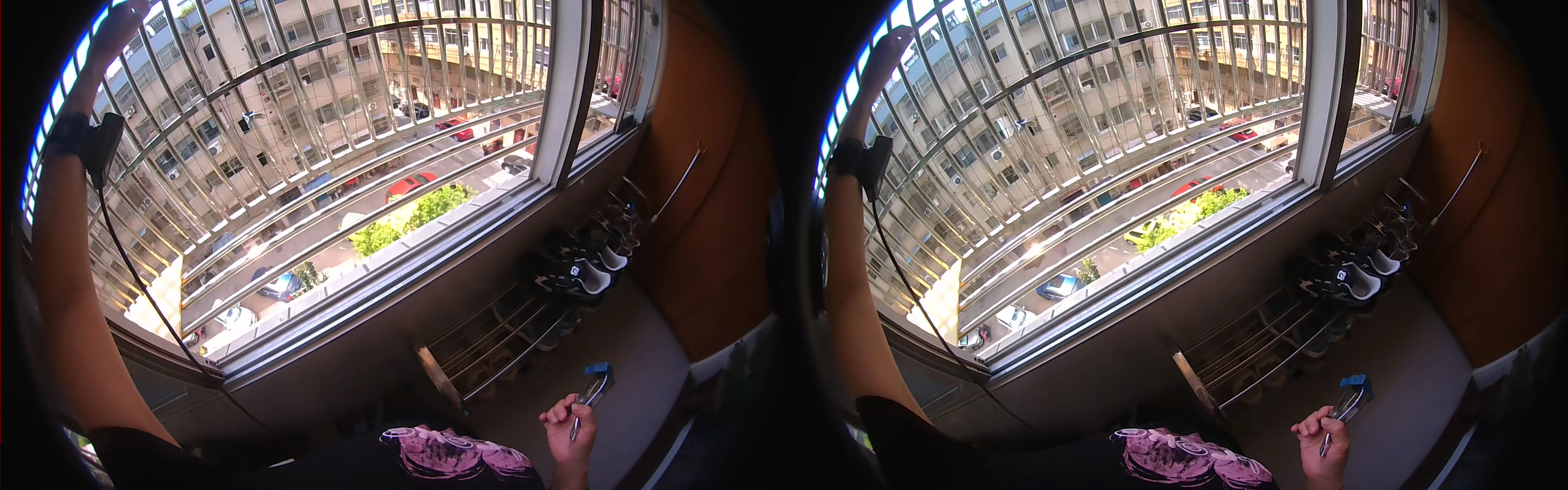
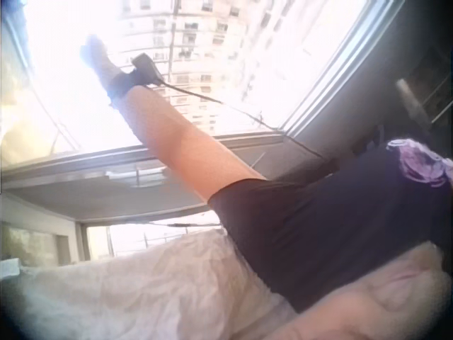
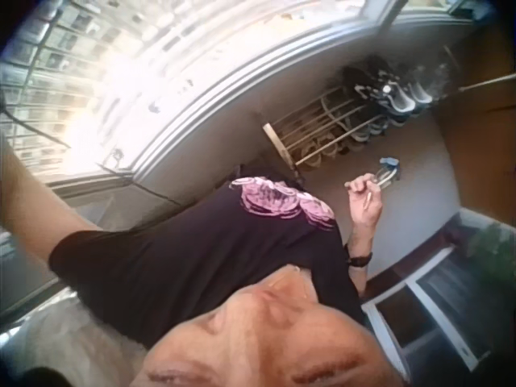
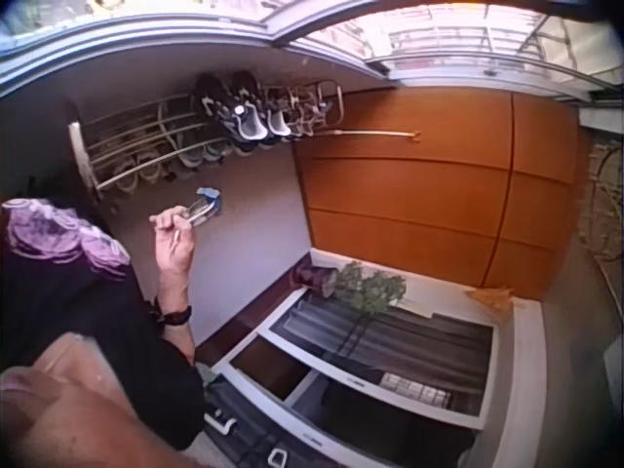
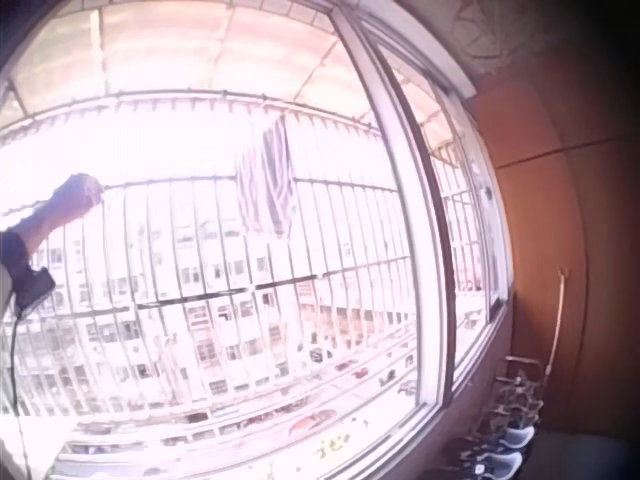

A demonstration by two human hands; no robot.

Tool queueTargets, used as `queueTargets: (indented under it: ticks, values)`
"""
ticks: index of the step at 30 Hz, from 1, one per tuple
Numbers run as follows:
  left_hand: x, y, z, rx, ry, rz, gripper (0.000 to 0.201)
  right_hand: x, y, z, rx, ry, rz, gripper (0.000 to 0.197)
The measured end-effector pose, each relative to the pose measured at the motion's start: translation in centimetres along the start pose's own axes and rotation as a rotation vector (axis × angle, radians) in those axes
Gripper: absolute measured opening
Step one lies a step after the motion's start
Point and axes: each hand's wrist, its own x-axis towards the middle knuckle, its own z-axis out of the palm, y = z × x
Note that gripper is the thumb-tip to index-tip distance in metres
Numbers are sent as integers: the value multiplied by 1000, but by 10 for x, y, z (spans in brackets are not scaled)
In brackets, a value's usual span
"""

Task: Hanging clothes to dry on a balcony using a laundry pole.

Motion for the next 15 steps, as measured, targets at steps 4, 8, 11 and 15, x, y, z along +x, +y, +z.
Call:
queueTargets:
  ticks: [4,8,11,15]
  values:
    - [3,23,111,-83,-103,-106,26,-12,19,10,-46,127,-71,13]
    - [8,33,183,-58,-331,-262,26,-20,42,22,-25,235,-81,12]
    - [-2,28,233,-193,-393,-396,29,-31,50,54,37,302,-77,14]
    - [-26,-12,305,-38,-531,-425,29,-24,60,71,55,289,-51,11]
